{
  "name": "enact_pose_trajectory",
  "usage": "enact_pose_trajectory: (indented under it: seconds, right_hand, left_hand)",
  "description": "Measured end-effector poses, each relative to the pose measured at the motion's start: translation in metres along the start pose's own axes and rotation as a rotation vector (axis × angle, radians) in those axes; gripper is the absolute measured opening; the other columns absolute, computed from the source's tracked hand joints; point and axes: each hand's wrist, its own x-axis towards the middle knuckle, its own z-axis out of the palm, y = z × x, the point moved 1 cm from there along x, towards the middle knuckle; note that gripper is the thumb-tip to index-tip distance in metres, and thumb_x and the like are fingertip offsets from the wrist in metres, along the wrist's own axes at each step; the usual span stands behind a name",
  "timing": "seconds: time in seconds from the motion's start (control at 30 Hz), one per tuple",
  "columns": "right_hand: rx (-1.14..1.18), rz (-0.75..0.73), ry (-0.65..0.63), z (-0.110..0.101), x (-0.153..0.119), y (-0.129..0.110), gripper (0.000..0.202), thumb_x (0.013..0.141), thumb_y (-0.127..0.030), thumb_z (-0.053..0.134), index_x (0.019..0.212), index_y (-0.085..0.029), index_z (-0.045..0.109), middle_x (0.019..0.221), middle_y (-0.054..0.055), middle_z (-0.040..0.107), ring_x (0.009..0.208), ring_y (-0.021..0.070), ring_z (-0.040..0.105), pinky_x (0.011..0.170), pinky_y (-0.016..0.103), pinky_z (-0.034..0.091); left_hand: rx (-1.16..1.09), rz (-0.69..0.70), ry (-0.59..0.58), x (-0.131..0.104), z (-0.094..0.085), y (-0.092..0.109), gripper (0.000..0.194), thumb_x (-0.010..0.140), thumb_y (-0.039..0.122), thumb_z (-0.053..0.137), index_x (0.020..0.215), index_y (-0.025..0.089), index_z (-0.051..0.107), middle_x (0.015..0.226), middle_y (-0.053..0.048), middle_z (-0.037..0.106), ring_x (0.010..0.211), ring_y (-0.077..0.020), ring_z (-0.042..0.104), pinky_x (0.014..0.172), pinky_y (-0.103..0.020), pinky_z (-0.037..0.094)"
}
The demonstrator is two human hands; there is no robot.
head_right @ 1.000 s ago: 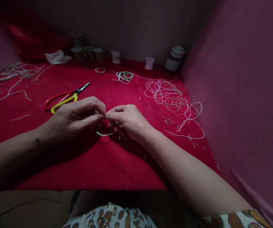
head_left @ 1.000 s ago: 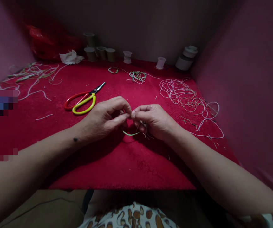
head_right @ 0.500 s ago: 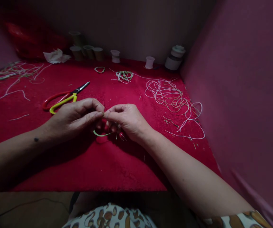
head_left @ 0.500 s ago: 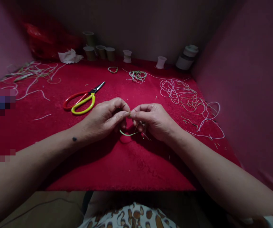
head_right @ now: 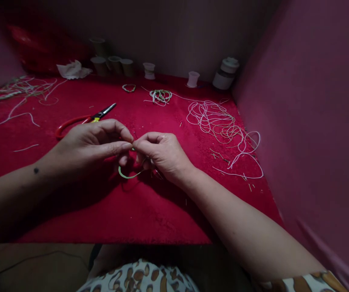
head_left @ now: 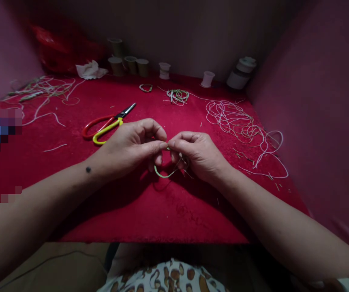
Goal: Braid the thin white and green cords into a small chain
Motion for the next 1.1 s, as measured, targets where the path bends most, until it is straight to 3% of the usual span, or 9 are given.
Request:
enact_pose_trajectory:
  seconds: [0.2,0.43,0.67,0.9,1.1]
  right_hand:
    - [-0.032,-0.031,0.038,0.0027,-0.0016,0.0012,0.019,0.081,-0.028,0.068,0.066,-0.017,0.061,0.056,-0.003,0.061,0.041,0.0056,0.047,0.039,0.018,0.035]
    - [-0.024,-0.058,0.066,0.0018,0.0005,0.0057,0.017,0.083,-0.028,0.067,0.07,-0.017,0.061,0.058,-0.004,0.062,0.043,0.0052,0.048,0.041,0.018,0.036]
    - [-0.04,-0.106,0.115,0.0033,-0.0006,0.0042,0.017,0.084,-0.028,0.066,0.072,-0.018,0.061,0.057,-0.004,0.061,0.043,0.0054,0.05,0.041,0.017,0.038]
    - [-0.073,-0.09,0.113,0.0054,-0.0036,0.0043,0.02,0.085,-0.036,0.067,0.077,-0.018,0.063,0.061,-0.003,0.064,0.043,0.0072,0.052,0.038,0.018,0.04]
    - [-0.02,-0.063,0.101,0.0053,-0.0023,0.0049,0.018,0.084,-0.032,0.067,0.076,-0.017,0.064,0.065,0.001,0.069,0.049,0.0083,0.059,0.045,0.018,0.044]
  left_hand:
    - [-0.12,-0.048,-0.012,0.0003,-0.0023,0.0002,0.007,0.085,0.018,0.061,0.088,0.021,0.056,0.058,0.002,0.067,0.045,-0.015,0.063,0.044,-0.026,0.052]
    - [-0.056,0.002,-0.003,0.0007,-0.0014,0.0007,0.007,0.086,0.017,0.061,0.088,0.021,0.056,0.06,0.001,0.068,0.049,-0.0155,0.066,0.047,-0.026,0.054]
    - [-0.062,-0.052,-0.004,0.0002,-0.001,-0.0005,0.012,0.088,0.03,0.064,0.089,0.02,0.057,0.062,-0.001,0.069,0.049,-0.0166,0.067,0.046,-0.026,0.053]
    - [-0.064,-0.071,0.017,-0.0004,0.0015,0.0023,0.007,0.083,0.02,0.066,0.082,0.019,0.059,0.064,-0.002,0.07,0.051,-0.0151,0.067,0.048,-0.024,0.054]
    - [-0.116,-0.043,0.019,-0.0011,0.0042,0.0053,0.008,0.083,0.015,0.063,0.077,0.018,0.059,0.065,-0.003,0.071,0.056,-0.0136,0.068,0.052,-0.023,0.056]
